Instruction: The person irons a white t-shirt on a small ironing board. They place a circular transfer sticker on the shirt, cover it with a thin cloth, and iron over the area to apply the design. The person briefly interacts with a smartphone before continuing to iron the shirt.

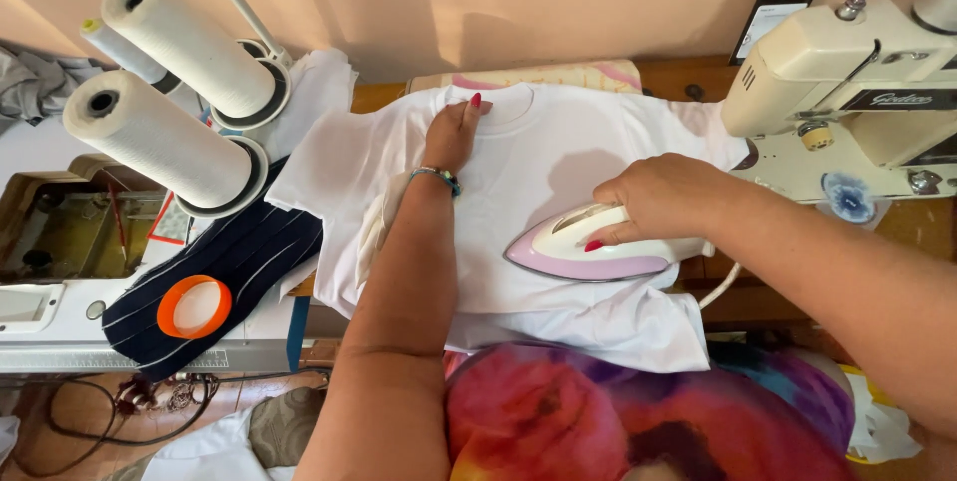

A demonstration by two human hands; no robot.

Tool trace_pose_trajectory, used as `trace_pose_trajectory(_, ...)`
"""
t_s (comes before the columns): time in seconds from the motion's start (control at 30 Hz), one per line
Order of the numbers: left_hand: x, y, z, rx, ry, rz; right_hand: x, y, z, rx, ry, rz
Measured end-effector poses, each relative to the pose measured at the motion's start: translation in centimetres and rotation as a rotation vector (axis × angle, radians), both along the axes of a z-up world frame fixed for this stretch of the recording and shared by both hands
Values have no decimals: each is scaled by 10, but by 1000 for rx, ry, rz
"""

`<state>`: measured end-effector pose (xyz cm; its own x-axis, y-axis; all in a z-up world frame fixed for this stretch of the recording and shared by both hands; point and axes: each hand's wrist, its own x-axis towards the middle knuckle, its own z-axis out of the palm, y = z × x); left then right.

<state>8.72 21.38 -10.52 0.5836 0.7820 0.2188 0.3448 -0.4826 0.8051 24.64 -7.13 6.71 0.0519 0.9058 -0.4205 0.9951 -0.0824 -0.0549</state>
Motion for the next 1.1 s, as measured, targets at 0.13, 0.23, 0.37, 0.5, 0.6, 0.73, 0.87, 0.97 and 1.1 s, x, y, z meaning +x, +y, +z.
trace_pose_trajectory(0.13,-4,-5,8,26,1,-14,-3,12,-3,98,-59,7)
trace_pose_trajectory(0.23,-2,-10,12,7,-3,13,1,28,0,168,-63,-44)
trace_pose_trajectory(0.37,0,-12,16,27,51,49,17,47,-1,203,-108,-204)
trace_pose_trajectory(0.5,0,-15,21,48,61,46,32,68,-12,242,-194,-224)
trace_pose_trajectory(0.6,0,-11,17,62,84,29,28,82,-8,271,-196,-243)
trace_pose_trajectory(0.73,1,-13,18,68,80,38,36,104,-10,289,-183,-273)
trace_pose_trajectory(0.87,-2,-18,22,70,52,31,40,111,-10,337,-164,-346)
trace_pose_trajectory(0.97,-2,-21,26,79,43,27,63,124,-28,356,-149,-453)
trace_pose_trajectory(1.1,-2,-19,24,85,24,38,54,112,-14,304,-71,-630)
